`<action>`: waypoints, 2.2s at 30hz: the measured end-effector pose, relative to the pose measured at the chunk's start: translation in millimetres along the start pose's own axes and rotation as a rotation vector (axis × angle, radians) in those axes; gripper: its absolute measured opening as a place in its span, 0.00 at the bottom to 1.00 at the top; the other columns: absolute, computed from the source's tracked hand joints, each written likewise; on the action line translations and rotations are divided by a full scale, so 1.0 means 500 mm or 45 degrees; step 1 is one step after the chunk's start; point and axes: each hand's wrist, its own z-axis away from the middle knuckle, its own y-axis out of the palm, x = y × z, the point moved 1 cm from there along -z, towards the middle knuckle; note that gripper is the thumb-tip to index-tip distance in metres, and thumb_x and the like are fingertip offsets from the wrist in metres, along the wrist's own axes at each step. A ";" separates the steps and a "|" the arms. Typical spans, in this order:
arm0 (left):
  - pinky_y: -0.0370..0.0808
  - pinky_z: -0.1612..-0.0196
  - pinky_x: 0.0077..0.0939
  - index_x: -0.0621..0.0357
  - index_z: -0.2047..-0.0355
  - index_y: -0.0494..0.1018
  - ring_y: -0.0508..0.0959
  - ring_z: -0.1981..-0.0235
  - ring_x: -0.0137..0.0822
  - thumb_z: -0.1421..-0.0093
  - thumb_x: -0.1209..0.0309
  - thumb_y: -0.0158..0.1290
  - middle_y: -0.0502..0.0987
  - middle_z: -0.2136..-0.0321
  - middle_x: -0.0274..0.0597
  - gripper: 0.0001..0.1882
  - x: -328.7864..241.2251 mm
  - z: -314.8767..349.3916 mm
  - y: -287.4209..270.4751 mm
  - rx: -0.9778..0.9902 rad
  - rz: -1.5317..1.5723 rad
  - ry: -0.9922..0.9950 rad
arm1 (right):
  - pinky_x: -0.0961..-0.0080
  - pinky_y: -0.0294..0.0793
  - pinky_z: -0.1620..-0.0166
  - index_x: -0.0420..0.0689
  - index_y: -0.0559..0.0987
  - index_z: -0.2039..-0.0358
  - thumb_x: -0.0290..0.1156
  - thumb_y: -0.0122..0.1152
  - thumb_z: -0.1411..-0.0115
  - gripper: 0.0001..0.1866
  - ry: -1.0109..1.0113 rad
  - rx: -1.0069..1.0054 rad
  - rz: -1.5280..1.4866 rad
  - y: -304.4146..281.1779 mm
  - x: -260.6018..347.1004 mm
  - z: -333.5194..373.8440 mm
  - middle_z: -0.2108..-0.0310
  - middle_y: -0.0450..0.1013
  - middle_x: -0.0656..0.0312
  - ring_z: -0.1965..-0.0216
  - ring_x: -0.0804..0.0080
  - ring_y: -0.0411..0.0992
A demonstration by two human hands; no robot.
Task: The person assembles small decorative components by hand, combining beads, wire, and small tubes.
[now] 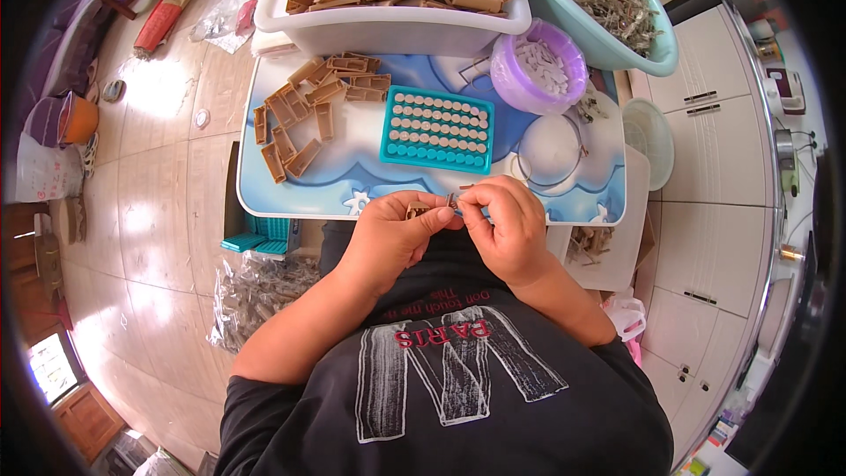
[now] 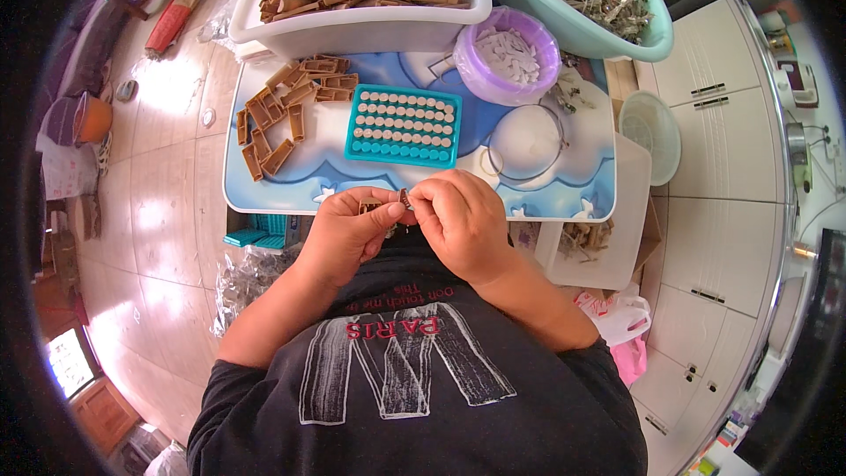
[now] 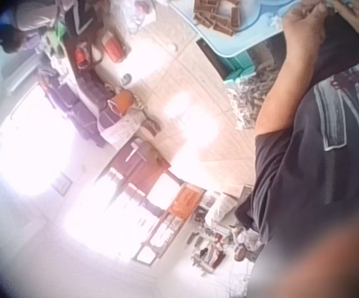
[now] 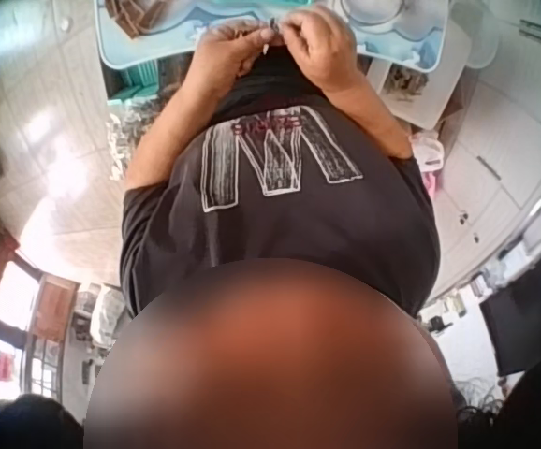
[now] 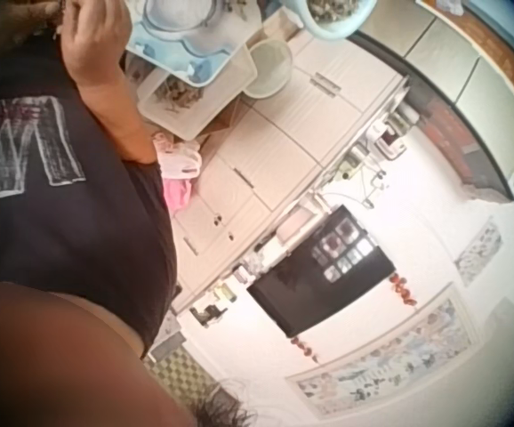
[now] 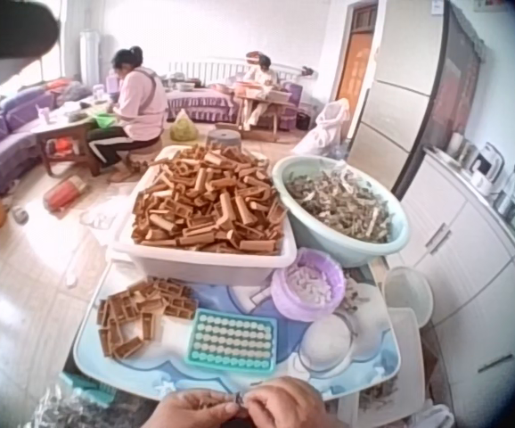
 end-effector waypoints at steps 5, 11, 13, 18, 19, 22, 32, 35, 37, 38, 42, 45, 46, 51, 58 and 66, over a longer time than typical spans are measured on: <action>0.59 0.84 0.11 0.63 0.60 0.72 0.64 0.84 0.18 0.40 0.65 0.53 0.74 0.76 0.33 0.13 -0.006 0.007 0.005 -0.019 -0.093 0.090 | 0.72 0.69 0.72 0.40 0.72 0.73 0.18 0.62 0.53 0.08 0.062 0.045 -0.072 0.000 -0.006 -0.002 0.75 0.71 0.57 0.74 0.61 0.71; 0.63 0.76 0.15 0.61 0.55 0.69 0.66 0.78 0.22 0.34 0.60 0.40 0.71 0.69 0.35 0.18 -0.025 -0.003 -0.034 -0.008 0.318 0.250 | 0.70 0.68 0.67 0.42 0.71 0.73 0.20 0.61 0.53 0.08 0.106 0.023 -0.238 -0.004 -0.010 0.000 0.72 0.70 0.59 0.70 0.60 0.69; 0.67 0.70 0.18 0.61 0.54 0.69 0.71 0.72 0.25 0.34 0.62 0.41 0.73 0.68 0.35 0.17 -0.024 -0.006 -0.035 0.008 0.407 0.219 | 0.70 0.68 0.64 0.42 0.71 0.73 0.20 0.61 0.52 0.08 0.084 0.051 -0.305 -0.002 0.003 -0.012 0.69 0.70 0.58 0.67 0.60 0.69; 0.70 0.51 0.31 0.57 0.53 0.68 0.74 0.58 0.31 0.35 0.60 0.43 0.75 0.60 0.38 0.17 -0.002 -0.010 -0.017 0.220 0.740 0.038 | 0.71 0.66 0.54 0.40 0.72 0.71 0.22 0.60 0.48 0.05 0.038 0.066 -0.352 0.019 0.012 -0.021 0.60 0.68 0.52 0.59 0.61 0.68; 0.70 0.51 0.31 0.57 0.53 0.68 0.74 0.58 0.31 0.35 0.60 0.43 0.75 0.60 0.38 0.17 0.002 -0.011 -0.014 0.219 0.739 0.037 | 0.71 0.66 0.54 0.40 0.72 0.71 0.22 0.60 0.48 0.05 0.039 0.066 -0.353 0.026 0.011 -0.022 0.60 0.68 0.52 0.59 0.61 0.68; 0.69 0.49 0.32 0.56 0.51 0.68 0.74 0.56 0.31 0.35 0.59 0.43 0.74 0.59 0.36 0.18 0.007 -0.013 -0.008 0.259 0.745 -0.007 | 0.69 0.66 0.57 0.42 0.73 0.72 0.21 0.60 0.50 0.06 0.083 -0.009 -0.383 0.045 0.007 -0.018 0.62 0.69 0.55 0.60 0.60 0.67; 0.68 0.47 0.32 0.58 0.48 0.65 0.73 0.52 0.31 0.33 0.59 0.36 0.73 0.55 0.38 0.20 0.001 -0.009 0.005 0.333 0.689 0.010 | 0.69 0.67 0.60 0.41 0.72 0.73 0.19 0.60 0.52 0.07 0.186 -0.081 -0.348 0.053 0.004 -0.010 0.65 0.69 0.57 0.64 0.61 0.68; 0.68 0.47 0.32 0.59 0.47 0.64 0.73 0.52 0.32 0.32 0.60 0.36 0.72 0.54 0.40 0.21 -0.003 -0.006 0.008 0.340 0.688 0.035 | 0.69 0.67 0.61 0.41 0.72 0.73 0.19 0.61 0.52 0.07 0.184 -0.088 -0.319 0.053 0.000 -0.008 0.65 0.69 0.57 0.65 0.61 0.68; 0.68 0.48 0.32 0.60 0.47 0.63 0.73 0.52 0.32 0.32 0.61 0.36 0.72 0.54 0.40 0.20 -0.002 -0.006 0.007 0.340 0.692 0.041 | 0.70 0.67 0.61 0.41 0.72 0.73 0.19 0.61 0.52 0.07 0.172 -0.088 -0.301 0.052 -0.001 -0.009 0.66 0.69 0.58 0.65 0.62 0.68; 0.68 0.48 0.32 0.62 0.46 0.63 0.73 0.52 0.33 0.33 0.62 0.37 0.72 0.54 0.41 0.20 0.000 -0.007 0.005 0.334 0.658 0.056 | 0.70 0.67 0.62 0.42 0.72 0.73 0.19 0.61 0.52 0.07 0.176 -0.075 -0.304 0.051 0.000 -0.009 0.66 0.69 0.58 0.65 0.62 0.68; 0.70 0.49 0.31 0.65 0.47 0.62 0.74 0.54 0.34 0.34 0.66 0.41 0.72 0.54 0.44 0.19 -0.003 -0.003 0.007 0.251 0.524 0.119 | 0.79 0.72 0.68 0.38 0.72 0.72 0.17 0.58 0.47 0.04 0.079 -0.005 -0.275 0.043 -0.008 -0.011 0.64 0.67 0.56 0.67 0.70 0.69; 0.71 0.50 0.30 0.67 0.47 0.62 0.75 0.54 0.34 0.34 0.67 0.41 0.72 0.55 0.44 0.19 0.003 -0.006 0.002 0.245 0.473 0.136 | 0.78 0.71 0.67 0.38 0.73 0.72 0.18 0.59 0.47 0.04 0.106 -0.003 -0.284 0.043 -0.006 -0.009 0.65 0.67 0.56 0.67 0.69 0.69; 0.71 0.50 0.30 0.67 0.47 0.62 0.75 0.54 0.34 0.34 0.67 0.41 0.72 0.55 0.44 0.19 0.005 -0.007 0.001 0.245 0.473 0.136 | 0.78 0.71 0.67 0.38 0.73 0.72 0.18 0.59 0.47 0.04 0.105 -0.003 -0.284 0.044 -0.004 -0.008 0.65 0.67 0.56 0.67 0.69 0.69; 0.72 0.51 0.29 0.67 0.50 0.63 0.75 0.56 0.33 0.33 0.67 0.40 0.72 0.57 0.43 0.17 0.009 -0.005 0.003 0.153 0.496 0.108 | 0.69 0.68 0.62 0.42 0.74 0.72 0.21 0.63 0.52 0.07 0.206 -0.021 -0.376 0.051 0.002 0.000 0.66 0.69 0.58 0.65 0.61 0.69; 0.72 0.51 0.28 0.65 0.52 0.65 0.74 0.57 0.32 0.33 0.68 0.39 0.73 0.58 0.43 0.15 0.010 -0.009 -0.002 0.094 0.458 0.214 | 0.67 0.68 0.60 0.42 0.75 0.69 0.25 0.64 0.53 0.09 -0.151 -0.002 -0.057 0.046 0.011 -0.006 0.64 0.68 0.59 0.63 0.59 0.68; 0.69 0.47 0.30 0.63 0.52 0.63 0.71 0.50 0.38 0.33 0.69 0.40 0.70 0.52 0.48 0.13 0.004 -0.016 -0.004 -0.064 0.428 0.417 | 0.69 0.67 0.65 0.42 0.71 0.63 0.30 0.69 0.56 0.21 0.064 0.087 -0.126 0.040 0.032 0.003 0.65 0.70 0.59 0.65 0.61 0.68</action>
